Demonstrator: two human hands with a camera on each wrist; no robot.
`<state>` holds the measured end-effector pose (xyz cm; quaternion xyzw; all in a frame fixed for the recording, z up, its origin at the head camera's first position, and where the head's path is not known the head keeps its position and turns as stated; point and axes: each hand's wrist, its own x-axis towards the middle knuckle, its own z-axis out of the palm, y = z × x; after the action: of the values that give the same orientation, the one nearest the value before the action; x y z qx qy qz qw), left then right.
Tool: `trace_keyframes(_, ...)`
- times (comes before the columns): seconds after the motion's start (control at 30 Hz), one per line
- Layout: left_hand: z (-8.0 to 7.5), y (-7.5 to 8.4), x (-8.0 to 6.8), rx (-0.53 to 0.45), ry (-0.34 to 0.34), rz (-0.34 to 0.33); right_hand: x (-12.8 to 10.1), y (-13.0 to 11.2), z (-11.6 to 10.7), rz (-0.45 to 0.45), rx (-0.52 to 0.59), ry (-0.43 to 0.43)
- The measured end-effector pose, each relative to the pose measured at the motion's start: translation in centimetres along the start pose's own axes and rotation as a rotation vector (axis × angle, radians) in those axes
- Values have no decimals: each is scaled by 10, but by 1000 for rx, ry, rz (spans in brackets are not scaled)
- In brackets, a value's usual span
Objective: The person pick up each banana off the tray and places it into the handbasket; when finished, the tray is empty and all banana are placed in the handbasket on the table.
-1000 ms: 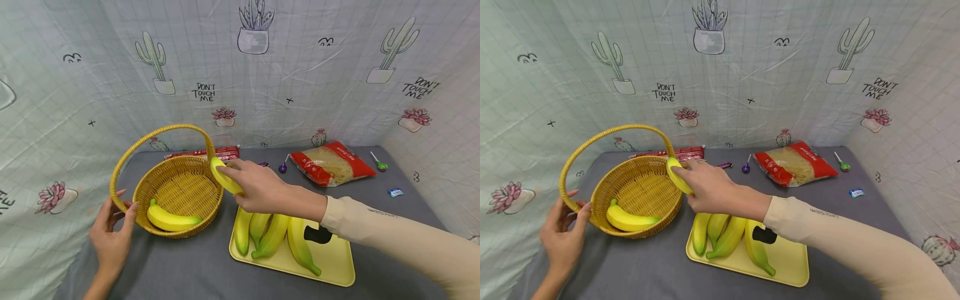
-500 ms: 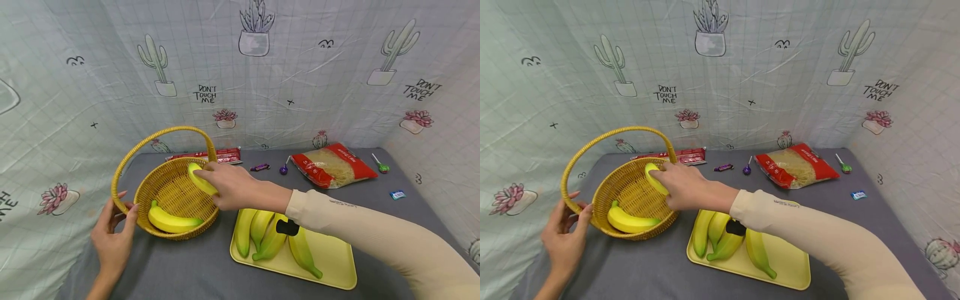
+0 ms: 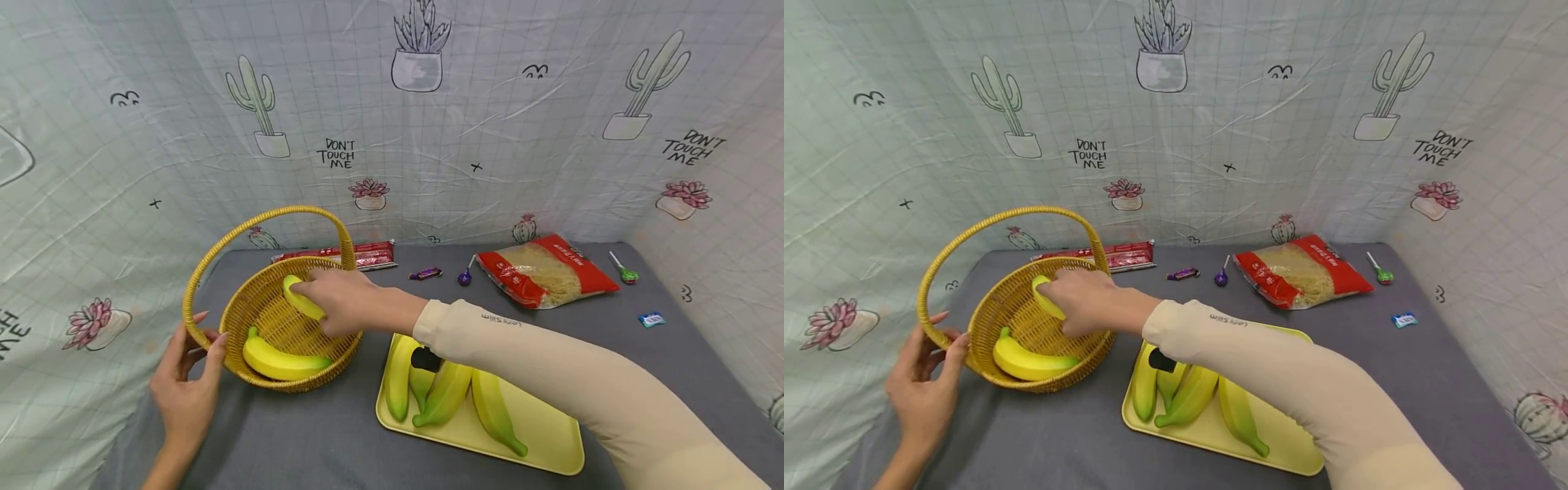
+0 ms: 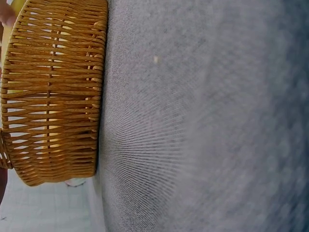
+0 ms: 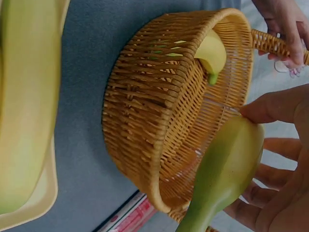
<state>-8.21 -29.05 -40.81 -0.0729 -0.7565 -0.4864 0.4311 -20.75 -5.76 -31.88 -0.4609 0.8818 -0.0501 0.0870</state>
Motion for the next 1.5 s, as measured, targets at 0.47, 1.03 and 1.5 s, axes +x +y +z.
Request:
trace_keyframes(0.47,1,5,1,13,2,-2,42,-33,25,-44,-49,-148)
trace_keyframes(1.03,0,7,1,55,6,-19,59,-48,53,14,-37,-114)
trace_keyframes(1.5,-1,3,0,22,-2,0,59,-45,69,61,19,-103)
